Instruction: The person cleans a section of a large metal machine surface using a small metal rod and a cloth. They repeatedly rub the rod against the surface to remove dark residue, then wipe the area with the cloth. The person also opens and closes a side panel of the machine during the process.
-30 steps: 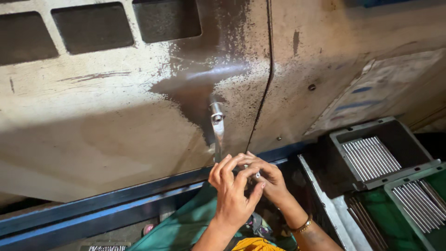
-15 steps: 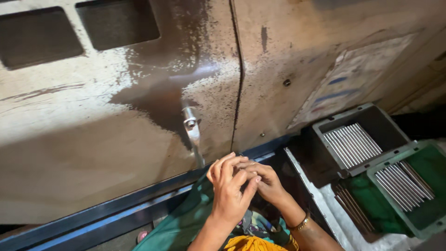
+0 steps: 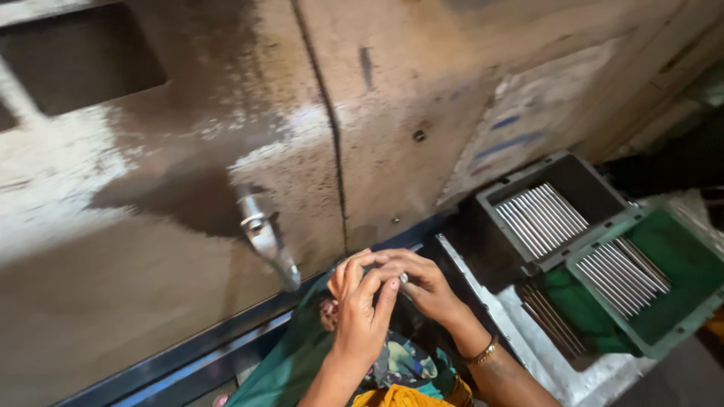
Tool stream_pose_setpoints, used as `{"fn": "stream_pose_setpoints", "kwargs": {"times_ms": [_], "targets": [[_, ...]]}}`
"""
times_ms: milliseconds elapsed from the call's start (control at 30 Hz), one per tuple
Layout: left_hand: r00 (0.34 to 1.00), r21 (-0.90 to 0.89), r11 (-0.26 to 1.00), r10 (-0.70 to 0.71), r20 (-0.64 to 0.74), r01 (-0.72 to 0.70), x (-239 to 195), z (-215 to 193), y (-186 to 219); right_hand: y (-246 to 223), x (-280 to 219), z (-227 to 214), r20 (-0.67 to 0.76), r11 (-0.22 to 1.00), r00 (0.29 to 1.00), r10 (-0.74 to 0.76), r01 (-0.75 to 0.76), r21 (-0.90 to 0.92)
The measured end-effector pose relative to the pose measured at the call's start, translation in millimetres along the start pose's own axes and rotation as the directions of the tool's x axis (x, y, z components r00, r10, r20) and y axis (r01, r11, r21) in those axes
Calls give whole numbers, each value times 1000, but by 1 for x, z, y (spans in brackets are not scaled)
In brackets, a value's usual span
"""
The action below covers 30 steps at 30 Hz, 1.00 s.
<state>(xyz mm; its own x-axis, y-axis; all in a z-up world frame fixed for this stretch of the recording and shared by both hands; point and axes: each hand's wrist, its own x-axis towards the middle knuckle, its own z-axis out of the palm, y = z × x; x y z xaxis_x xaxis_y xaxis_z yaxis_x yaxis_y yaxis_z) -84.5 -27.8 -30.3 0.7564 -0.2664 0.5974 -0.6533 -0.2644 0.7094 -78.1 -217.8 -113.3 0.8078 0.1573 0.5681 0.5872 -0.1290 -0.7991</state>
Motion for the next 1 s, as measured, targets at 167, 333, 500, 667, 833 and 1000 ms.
{"fn": "stream_pose_setpoints", "kwargs": {"times_ms": [167, 333, 500, 667, 833, 1000], "targets": [[988, -53, 997, 69, 138, -62, 13, 26, -2, 0, -13, -41, -92, 971, 980, 179, -190, -143], [948, -111, 987, 143, 284, -116, 30, 68, -1, -12, -25, -94, -182, 945, 964, 193, -232, -231], [886, -112, 976, 216, 410, -185, 44, 116, -9, -16, -37, -158, -313, 800, 930, 194, -335, -499], [847, -98, 963, 268, 460, -251, 36, 146, -31, 25, -35, -247, -479, 642, 748, 460, -653, -402], [830, -53, 929, 351, 433, -366, 22, 164, -61, 74, -45, -298, -613, 229, 630, 477, -763, -605], [817, -22, 885, 438, 375, -464, 11, 176, -72, 99, -54, -304, -700, -37, 512, 497, -794, -607]]}}
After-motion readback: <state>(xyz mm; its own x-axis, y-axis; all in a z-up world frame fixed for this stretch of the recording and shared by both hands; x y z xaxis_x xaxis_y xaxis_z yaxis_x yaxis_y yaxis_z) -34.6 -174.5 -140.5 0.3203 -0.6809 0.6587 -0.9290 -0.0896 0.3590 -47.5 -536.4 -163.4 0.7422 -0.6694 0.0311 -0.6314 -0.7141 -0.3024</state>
